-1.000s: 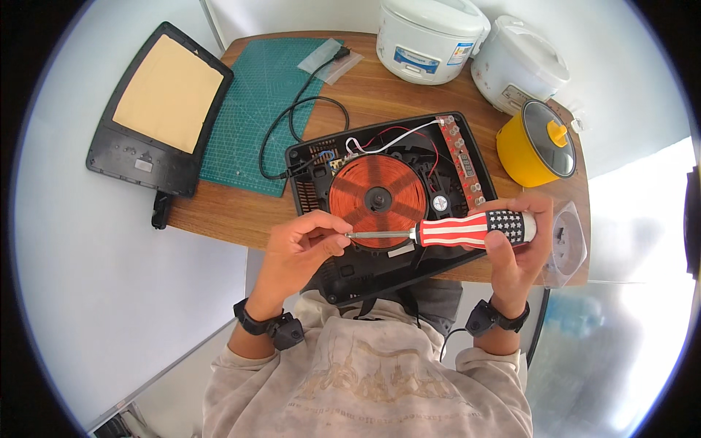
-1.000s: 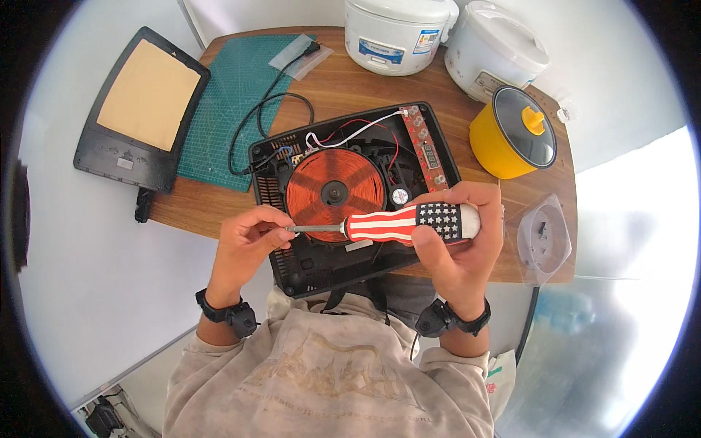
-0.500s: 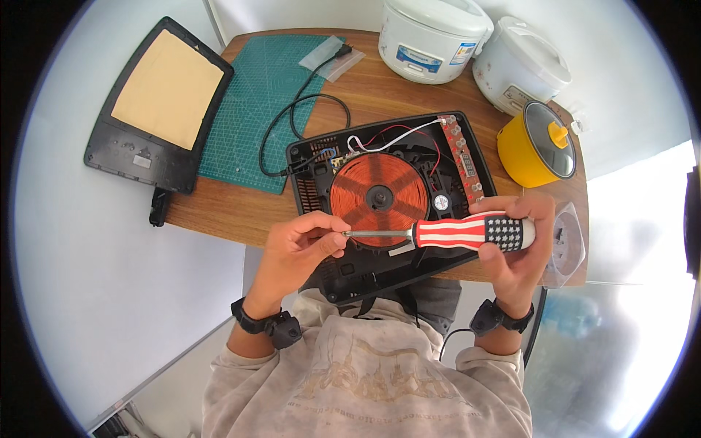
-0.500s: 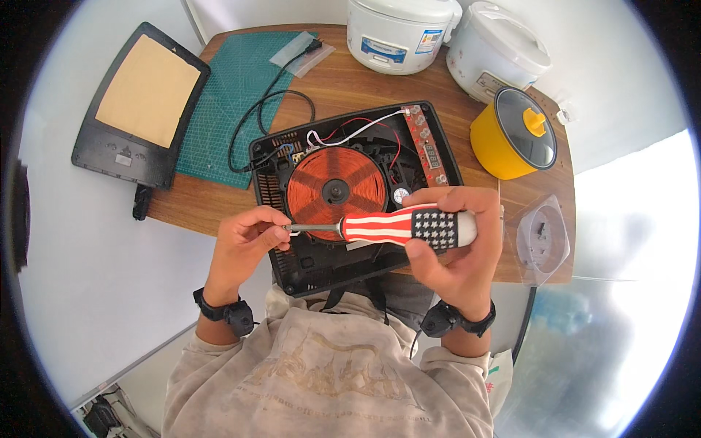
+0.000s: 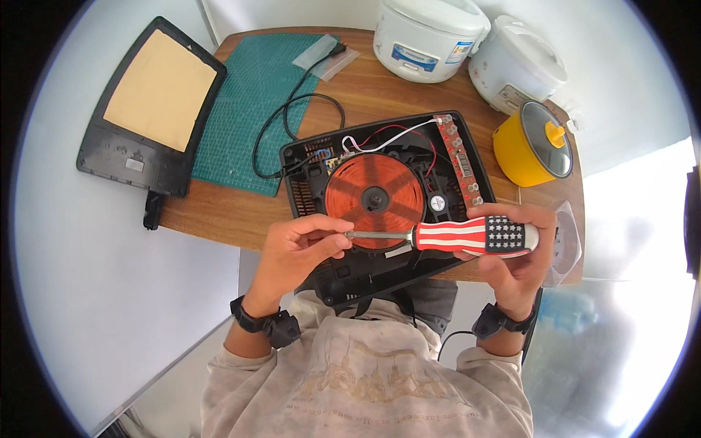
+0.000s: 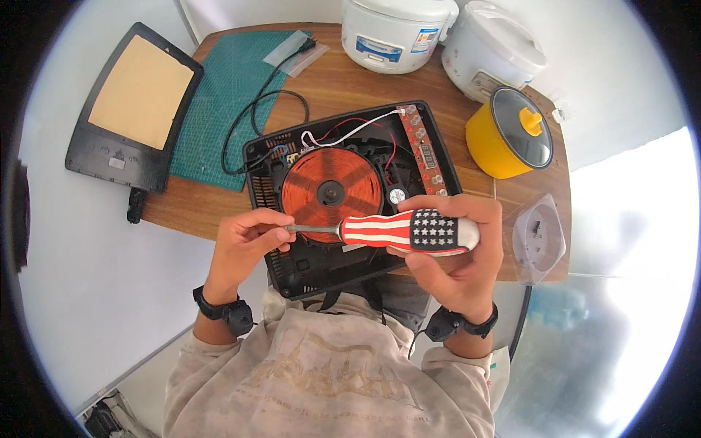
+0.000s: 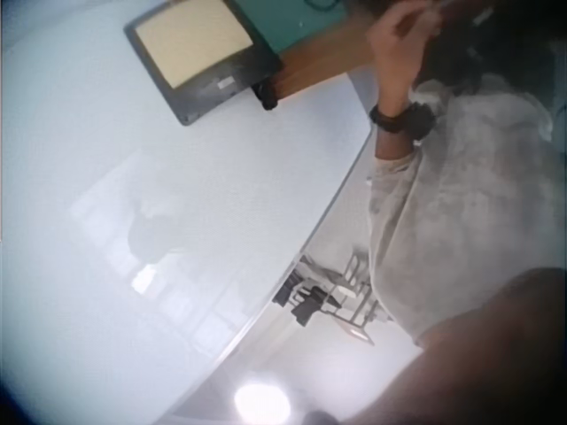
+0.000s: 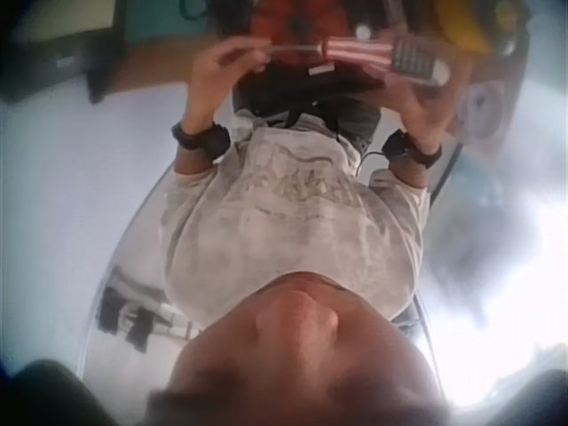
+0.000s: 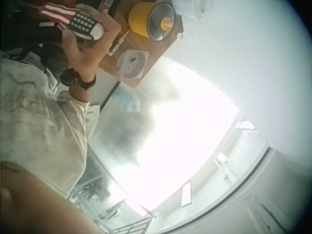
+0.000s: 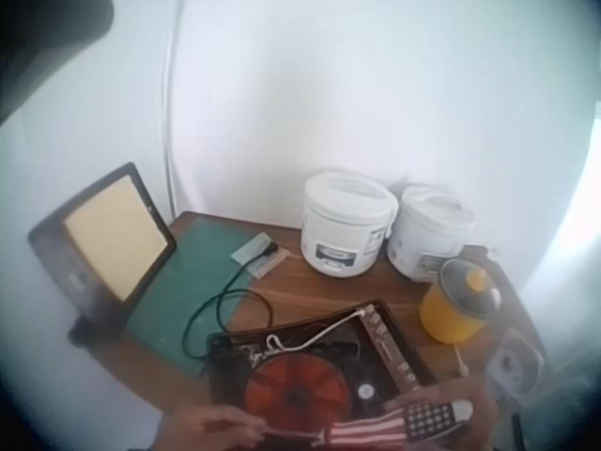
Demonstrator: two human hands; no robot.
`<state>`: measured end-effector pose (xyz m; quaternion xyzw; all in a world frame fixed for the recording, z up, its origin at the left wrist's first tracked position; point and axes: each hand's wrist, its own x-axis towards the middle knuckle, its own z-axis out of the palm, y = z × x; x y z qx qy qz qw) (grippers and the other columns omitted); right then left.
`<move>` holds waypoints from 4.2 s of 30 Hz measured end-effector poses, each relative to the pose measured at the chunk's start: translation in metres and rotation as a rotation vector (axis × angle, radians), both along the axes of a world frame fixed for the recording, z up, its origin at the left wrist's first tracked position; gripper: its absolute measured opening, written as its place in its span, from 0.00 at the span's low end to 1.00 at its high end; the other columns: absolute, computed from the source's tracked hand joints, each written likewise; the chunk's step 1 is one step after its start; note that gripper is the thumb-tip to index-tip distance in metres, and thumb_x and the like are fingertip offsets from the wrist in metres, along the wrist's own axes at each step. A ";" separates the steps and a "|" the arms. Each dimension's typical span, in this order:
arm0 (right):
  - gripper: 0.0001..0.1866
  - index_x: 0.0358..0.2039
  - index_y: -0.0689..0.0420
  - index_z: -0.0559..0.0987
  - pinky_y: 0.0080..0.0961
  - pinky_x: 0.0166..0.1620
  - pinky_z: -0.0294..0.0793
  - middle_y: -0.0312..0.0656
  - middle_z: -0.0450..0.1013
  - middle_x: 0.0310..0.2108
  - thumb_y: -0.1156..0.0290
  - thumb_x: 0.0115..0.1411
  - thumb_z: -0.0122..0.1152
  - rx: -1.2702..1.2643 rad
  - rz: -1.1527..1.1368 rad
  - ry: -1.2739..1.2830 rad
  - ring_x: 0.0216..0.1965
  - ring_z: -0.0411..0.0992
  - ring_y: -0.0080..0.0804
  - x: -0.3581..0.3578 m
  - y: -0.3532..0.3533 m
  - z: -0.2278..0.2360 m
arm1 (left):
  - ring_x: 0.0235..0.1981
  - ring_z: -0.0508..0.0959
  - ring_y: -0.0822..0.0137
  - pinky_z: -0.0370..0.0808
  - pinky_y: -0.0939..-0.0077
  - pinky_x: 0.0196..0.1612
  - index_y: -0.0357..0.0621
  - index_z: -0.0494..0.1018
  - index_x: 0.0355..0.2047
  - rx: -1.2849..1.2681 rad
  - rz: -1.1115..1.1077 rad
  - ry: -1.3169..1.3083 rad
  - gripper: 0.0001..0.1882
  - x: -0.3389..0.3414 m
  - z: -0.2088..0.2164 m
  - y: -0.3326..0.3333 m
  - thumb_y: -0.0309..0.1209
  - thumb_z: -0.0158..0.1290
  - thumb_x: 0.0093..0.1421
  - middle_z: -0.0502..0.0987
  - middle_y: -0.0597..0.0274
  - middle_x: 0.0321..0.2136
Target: The person assembles an electronic device by securing screws into a black casing containing a red fan and circuit board. They use a screwdriver to tighten the screws and handle small components from a plastic container.
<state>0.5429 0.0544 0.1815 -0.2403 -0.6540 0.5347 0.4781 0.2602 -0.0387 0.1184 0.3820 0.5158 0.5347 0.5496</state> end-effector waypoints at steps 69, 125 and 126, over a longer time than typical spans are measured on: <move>0.23 0.50 0.59 0.73 0.24 0.33 0.82 0.43 0.77 0.34 0.73 0.55 0.71 0.368 0.071 -0.609 0.29 0.81 0.28 -0.123 0.055 0.027 | 0.47 0.72 0.54 0.75 0.62 0.50 0.43 0.77 0.50 0.206 0.178 1.068 0.29 -0.020 -0.044 0.024 0.43 0.70 0.52 0.80 0.60 0.47; 0.25 0.58 0.56 0.76 0.34 0.40 0.80 0.50 0.77 0.49 0.79 0.58 0.62 0.747 0.294 -0.554 0.35 0.79 0.45 -0.144 0.062 0.052 | 0.44 0.70 0.53 0.74 0.60 0.48 0.40 0.76 0.48 0.213 0.201 1.028 0.30 -0.018 -0.047 0.025 0.44 0.71 0.51 0.78 0.55 0.41; 0.23 0.57 0.57 0.76 0.35 0.41 0.80 0.50 0.77 0.48 0.78 0.59 0.62 0.777 0.303 -0.543 0.36 0.79 0.46 -0.145 0.063 0.052 | 0.44 0.70 0.53 0.73 0.60 0.48 0.40 0.76 0.48 0.193 0.199 1.024 0.30 -0.018 -0.046 0.025 0.44 0.71 0.51 0.78 0.55 0.41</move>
